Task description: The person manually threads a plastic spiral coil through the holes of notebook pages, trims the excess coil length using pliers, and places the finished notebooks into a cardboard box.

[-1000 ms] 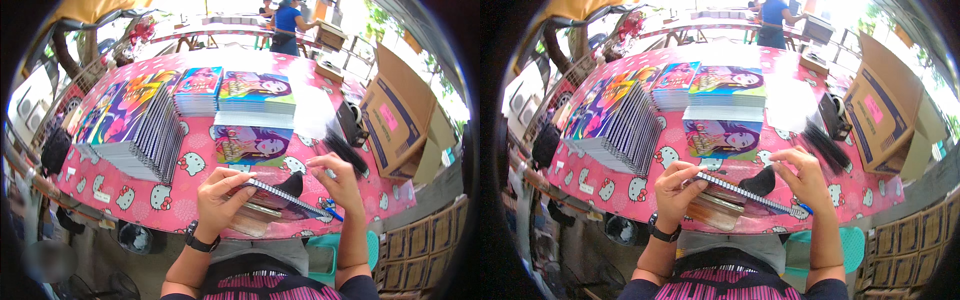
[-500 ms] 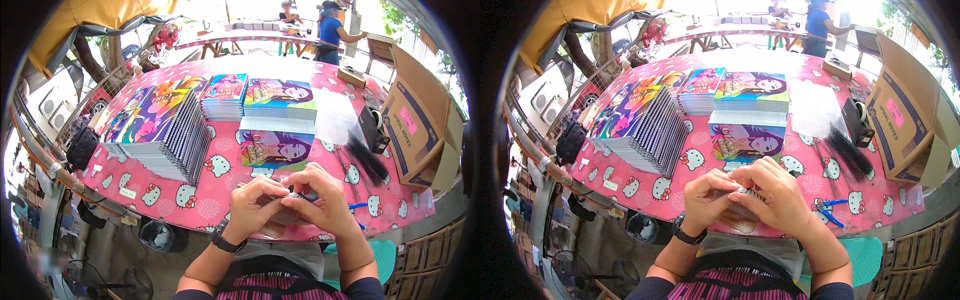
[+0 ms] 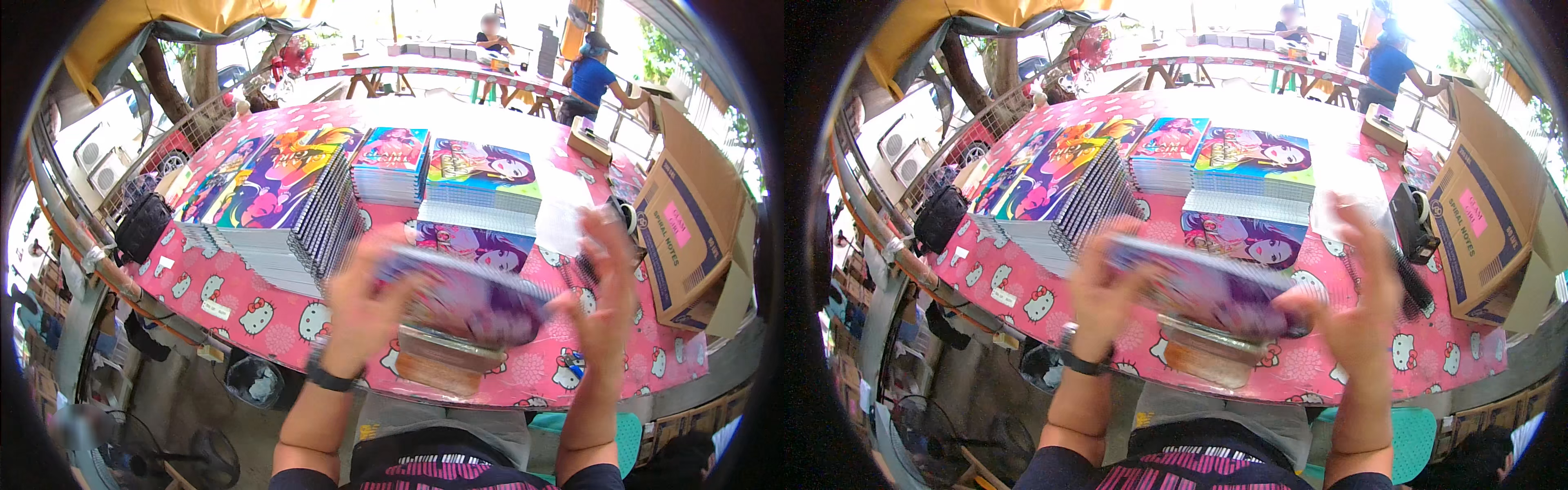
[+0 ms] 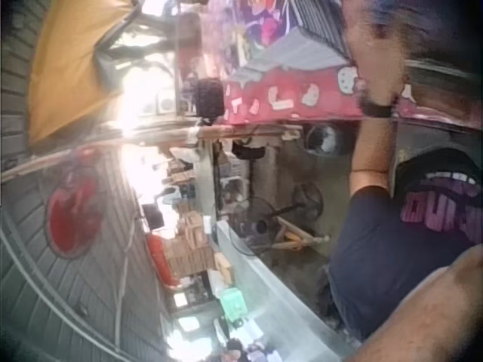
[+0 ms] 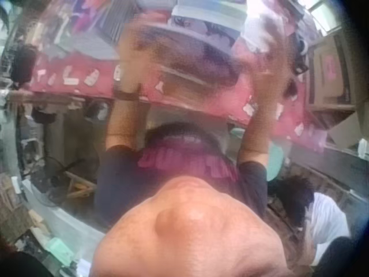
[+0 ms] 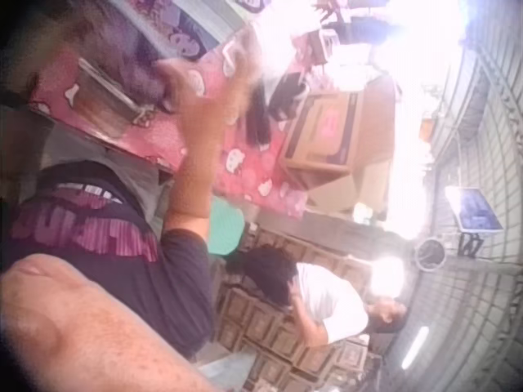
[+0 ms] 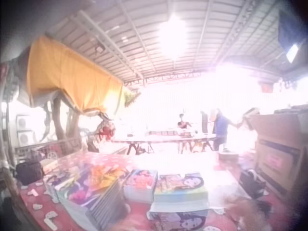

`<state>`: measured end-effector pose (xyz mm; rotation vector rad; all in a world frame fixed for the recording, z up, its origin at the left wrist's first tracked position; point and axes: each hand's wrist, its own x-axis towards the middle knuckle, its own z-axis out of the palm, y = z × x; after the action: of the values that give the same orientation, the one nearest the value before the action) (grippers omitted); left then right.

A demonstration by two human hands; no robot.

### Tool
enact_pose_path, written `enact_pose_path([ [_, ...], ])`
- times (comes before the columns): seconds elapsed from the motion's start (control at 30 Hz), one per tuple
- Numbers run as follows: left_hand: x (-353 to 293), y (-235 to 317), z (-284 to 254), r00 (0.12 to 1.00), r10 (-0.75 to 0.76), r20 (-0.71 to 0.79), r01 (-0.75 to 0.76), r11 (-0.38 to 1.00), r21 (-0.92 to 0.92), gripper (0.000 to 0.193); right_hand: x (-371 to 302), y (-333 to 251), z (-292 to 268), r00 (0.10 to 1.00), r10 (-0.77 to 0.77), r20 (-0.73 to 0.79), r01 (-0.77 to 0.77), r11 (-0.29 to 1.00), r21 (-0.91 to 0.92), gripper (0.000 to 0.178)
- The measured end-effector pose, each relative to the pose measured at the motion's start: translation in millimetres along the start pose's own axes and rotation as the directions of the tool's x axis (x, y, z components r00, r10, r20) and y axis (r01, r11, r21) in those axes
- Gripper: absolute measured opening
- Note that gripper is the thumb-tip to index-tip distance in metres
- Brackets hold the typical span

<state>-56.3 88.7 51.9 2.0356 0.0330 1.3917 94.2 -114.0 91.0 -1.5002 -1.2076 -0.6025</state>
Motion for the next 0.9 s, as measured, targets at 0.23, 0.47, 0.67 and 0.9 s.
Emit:
enact_pose_path([
  [0.23,70.1,-75.1,-141.7,0.79,-0.171,-0.589,0.123,0.985,-0.121,0.036,-24.7,97.6,-12.7,0.869,0.493,0.048,-0.495,0.862,0.111,0.016],
  [0.47,41.7,-145.2,-184.1,0.854,-0.133,-0.502,0.411,0.765,0.496,0.034,-25.9,133.5,39.2,0.973,0.134,0.187,-0.082,0.961,-0.264,0.025],
  [0.67,36.8,-166.6,-176.1,0.809,-0.39,-0.44,0.402,0.913,-0.07,0.029,-17.1,142.2,62.8,0.957,0.001,0.291,0.133,0.888,-0.44,0.033],
  [0.9,32.4,-161.9,-173.3,0.834,-0.345,-0.432,0.371,0.928,-0.024,0.031,-16.5,150.8,65.4,0.96,0.027,0.278,0.091,0.912,-0.4,0.028],
])
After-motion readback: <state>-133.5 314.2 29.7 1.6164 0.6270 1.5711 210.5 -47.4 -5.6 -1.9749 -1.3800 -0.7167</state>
